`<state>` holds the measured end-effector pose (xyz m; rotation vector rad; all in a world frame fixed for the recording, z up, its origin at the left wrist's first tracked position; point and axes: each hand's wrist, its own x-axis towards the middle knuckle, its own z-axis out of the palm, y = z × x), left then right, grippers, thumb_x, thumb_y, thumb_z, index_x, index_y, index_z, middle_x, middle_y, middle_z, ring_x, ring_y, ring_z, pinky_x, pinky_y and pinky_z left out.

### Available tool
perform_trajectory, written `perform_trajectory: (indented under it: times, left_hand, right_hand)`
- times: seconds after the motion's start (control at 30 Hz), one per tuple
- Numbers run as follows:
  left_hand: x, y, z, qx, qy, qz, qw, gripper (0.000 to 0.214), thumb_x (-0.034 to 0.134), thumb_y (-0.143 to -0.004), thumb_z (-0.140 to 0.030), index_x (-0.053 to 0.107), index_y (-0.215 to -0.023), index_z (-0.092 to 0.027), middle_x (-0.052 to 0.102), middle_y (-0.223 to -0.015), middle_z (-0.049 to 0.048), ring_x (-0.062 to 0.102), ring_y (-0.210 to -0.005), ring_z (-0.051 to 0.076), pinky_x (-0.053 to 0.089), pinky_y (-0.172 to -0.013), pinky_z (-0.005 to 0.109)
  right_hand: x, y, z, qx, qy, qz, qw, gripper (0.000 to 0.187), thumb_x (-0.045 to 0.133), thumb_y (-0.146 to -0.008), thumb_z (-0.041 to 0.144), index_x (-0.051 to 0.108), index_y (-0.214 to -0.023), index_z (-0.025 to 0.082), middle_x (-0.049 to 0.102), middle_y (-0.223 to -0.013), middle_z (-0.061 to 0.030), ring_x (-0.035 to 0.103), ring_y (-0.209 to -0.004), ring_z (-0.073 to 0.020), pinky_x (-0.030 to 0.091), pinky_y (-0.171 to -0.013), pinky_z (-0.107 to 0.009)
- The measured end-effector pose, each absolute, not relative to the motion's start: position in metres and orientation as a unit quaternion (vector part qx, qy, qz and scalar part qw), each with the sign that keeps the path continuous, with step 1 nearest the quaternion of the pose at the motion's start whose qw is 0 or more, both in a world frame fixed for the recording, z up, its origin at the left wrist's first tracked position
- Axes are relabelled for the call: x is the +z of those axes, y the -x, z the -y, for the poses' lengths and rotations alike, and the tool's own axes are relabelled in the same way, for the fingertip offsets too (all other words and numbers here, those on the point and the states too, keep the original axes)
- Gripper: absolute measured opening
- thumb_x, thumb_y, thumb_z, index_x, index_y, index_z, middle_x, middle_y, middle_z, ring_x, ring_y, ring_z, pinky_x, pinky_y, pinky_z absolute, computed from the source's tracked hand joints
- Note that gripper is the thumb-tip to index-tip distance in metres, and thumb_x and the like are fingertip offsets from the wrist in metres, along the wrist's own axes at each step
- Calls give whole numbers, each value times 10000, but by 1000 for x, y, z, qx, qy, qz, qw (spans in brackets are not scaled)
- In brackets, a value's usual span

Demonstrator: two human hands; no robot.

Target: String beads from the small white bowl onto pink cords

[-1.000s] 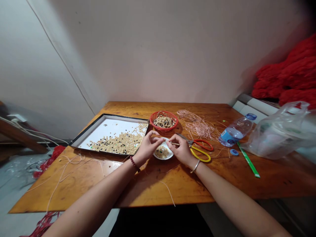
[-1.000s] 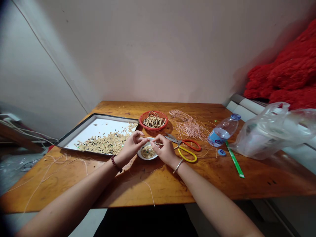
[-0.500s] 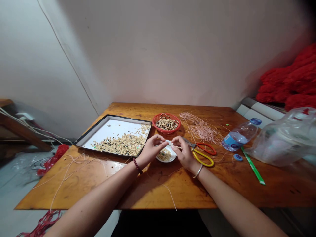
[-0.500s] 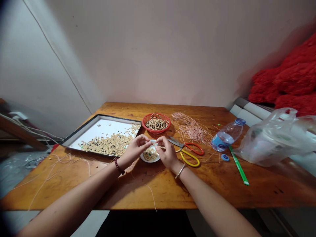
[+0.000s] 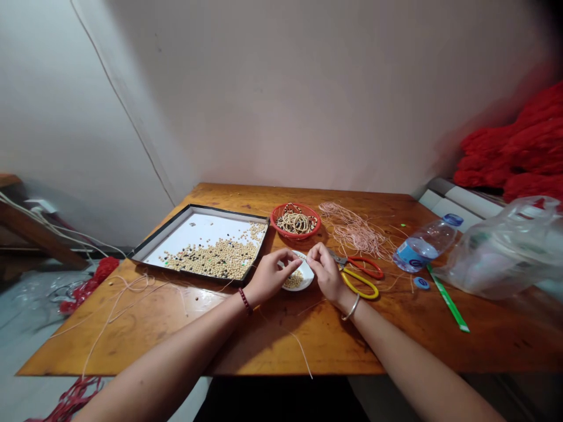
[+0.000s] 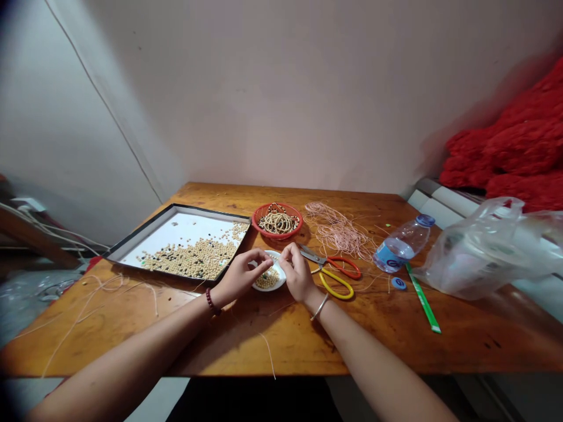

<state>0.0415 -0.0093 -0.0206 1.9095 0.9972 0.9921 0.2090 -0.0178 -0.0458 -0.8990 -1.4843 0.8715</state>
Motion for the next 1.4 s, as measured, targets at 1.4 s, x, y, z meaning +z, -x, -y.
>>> perform_trajectory:
  times: [1.4]
  left_hand:
    - [-10, -37, 4, 552, -618, -417, 373, 275, 589, -837, -442, 578, -797, -170, 594, -746, 12, 547, -689, 124, 438, -630, 226]
  right_hand:
    - [-38, -216, 6, 465, 429, 599, 491, 472, 467, -836, 602, 624, -729, 170, 439, -538, 20, 378, -494, -113, 280, -466, -244]
